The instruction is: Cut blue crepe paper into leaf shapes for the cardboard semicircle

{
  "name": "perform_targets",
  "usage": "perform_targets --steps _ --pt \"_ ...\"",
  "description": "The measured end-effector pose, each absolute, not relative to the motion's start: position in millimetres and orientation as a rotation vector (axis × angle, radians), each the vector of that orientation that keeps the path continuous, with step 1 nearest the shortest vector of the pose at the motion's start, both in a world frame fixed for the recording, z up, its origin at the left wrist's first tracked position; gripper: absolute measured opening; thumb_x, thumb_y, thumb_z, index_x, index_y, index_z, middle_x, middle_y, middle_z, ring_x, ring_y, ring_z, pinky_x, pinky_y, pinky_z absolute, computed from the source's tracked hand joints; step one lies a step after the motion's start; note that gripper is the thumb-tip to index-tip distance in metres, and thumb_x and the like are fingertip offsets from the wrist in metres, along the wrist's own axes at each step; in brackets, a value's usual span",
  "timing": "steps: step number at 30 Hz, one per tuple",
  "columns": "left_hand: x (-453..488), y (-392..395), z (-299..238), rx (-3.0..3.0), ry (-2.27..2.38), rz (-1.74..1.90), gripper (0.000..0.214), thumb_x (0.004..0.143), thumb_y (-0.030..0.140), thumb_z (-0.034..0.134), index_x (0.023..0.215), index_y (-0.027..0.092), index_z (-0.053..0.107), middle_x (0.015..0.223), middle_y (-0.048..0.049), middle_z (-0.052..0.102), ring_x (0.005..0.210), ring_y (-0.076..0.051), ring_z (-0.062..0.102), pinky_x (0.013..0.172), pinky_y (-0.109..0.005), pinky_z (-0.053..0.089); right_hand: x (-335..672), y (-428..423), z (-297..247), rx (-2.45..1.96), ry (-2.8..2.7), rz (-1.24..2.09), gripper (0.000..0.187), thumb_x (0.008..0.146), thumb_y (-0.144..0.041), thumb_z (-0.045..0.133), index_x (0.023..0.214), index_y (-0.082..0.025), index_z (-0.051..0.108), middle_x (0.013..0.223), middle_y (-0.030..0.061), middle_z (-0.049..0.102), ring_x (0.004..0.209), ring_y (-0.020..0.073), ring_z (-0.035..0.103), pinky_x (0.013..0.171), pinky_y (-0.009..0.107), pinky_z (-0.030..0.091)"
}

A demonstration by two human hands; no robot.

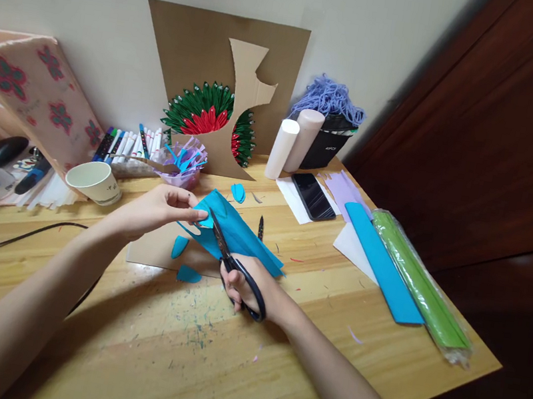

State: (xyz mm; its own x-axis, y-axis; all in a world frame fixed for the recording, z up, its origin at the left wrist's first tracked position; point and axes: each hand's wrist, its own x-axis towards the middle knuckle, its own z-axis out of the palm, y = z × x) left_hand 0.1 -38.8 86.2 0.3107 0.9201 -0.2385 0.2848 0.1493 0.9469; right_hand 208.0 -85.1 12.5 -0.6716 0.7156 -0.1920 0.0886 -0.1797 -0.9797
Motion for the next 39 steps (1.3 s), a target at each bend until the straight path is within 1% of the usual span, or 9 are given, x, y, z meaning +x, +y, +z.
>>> perform_targets --steps 4,7,12,17,24,27,31,35,39 --pt "-2.0 -38.5 87.3 1.373 1.204 0.663 0.015 0.065 0.027 0.071 0.063 0.015 0.062 0.067 -0.0011 0.065 0.067 -0.013 0.060 0.068 -0.026 0.045 205.2 -84.9 17.3 -1.036 -1.540 1.951 0.070 0.043 -0.085 0.055 0.062 -0.018 0.041 0.042 -0.0092 0.038 0.033 0.0038 0.029 0.031 0.018 0.032" --pt "-2.3 -38.5 86.5 1.368 1.195 0.673 0.015 0.066 0.027 0.070 0.068 0.015 0.063 0.069 -0.0009 0.065 0.068 -0.013 0.060 0.070 -0.027 0.045 206.1 -84.2 17.0 -1.038 -1.530 1.933 0.070 0.043 -0.084 0.057 0.063 -0.018 0.042 0.042 -0.0094 0.038 0.033 0.0035 0.028 0.030 0.017 0.031" --pt "2.4 -39.9 84.0 1.380 1.191 0.783 0.019 0.068 0.033 0.068 0.072 0.015 0.064 0.074 -0.0024 0.065 0.073 -0.014 0.057 0.073 -0.027 0.044 210.0 -82.9 15.0 -0.967 -1.616 1.863 0.071 0.049 -0.087 0.045 0.065 -0.018 0.042 0.044 -0.0090 0.036 0.034 0.0040 0.030 0.031 0.017 0.032" --pt "4.5 -45.0 90.5 1.420 1.191 0.871 0.022 0.070 0.036 0.066 0.071 0.014 0.061 0.071 -0.0014 0.062 0.068 -0.013 0.056 0.067 -0.025 0.043 212.7 -80.4 25.1 -0.847 -1.773 1.826 0.075 0.056 -0.089 0.029 0.073 -0.017 0.044 0.049 -0.0070 0.039 0.040 0.0063 0.037 0.038 0.019 0.037" --pt "-5.0 -53.2 106.9 1.460 1.139 0.880 0.021 0.071 0.034 0.066 0.068 0.014 0.059 0.067 -0.0005 0.059 0.063 -0.011 0.053 0.061 -0.023 0.042 210.4 -74.9 58.1 -0.776 -1.982 1.753 0.074 0.063 -0.086 0.024 0.077 -0.017 0.046 0.054 -0.0045 0.042 0.047 0.0084 0.042 0.046 0.021 0.039" --pt "-8.6 -54.6 110.9 1.466 1.146 0.892 0.020 0.071 0.033 0.065 0.068 0.014 0.059 0.067 -0.0004 0.058 0.062 -0.011 0.053 0.060 -0.023 0.041 207.9 -72.2 58.6 -0.777 -1.975 1.775 0.072 0.063 -0.085 0.029 0.077 -0.017 0.046 0.054 -0.0047 0.042 0.047 0.0085 0.041 0.045 0.021 0.040" --pt "-12.0 -54.3 112.5 1.476 1.150 0.898 0.020 0.072 0.033 0.065 0.069 0.014 0.059 0.067 -0.0007 0.058 0.062 -0.011 0.052 0.060 -0.023 0.041 201.4 -70.1 52.9 -0.800 -1.833 1.859 0.068 0.060 -0.084 0.041 0.071 -0.018 0.046 0.050 -0.0060 0.041 0.042 0.0068 0.036 0.039 0.020 0.039" --pt "-15.2 -52.8 110.9 1.486 1.138 0.892 0.022 0.072 0.035 0.065 0.071 0.014 0.060 0.068 -0.0012 0.059 0.063 -0.011 0.052 0.061 -0.024 0.041 193.0 -71.1 58.2 -0.888 -1.660 1.943 0.067 0.048 -0.081 0.058 0.064 -0.018 0.044 0.045 -0.0077 0.039 0.038 0.0050 0.034 0.034 0.018 0.035" --pt "-16.9 -52.5 110.9 1.491 1.143 0.908 0.025 0.071 0.039 0.066 0.073 0.014 0.062 0.069 -0.0008 0.060 0.065 -0.011 0.053 0.062 -0.023 0.041 190.7 -72.0 64.7 -0.988 -1.576 1.936 0.068 0.039 -0.079 0.065 0.062 -0.018 0.044 0.041 -0.0094 0.037 0.034 0.0040 0.031 0.030 0.017 0.033"
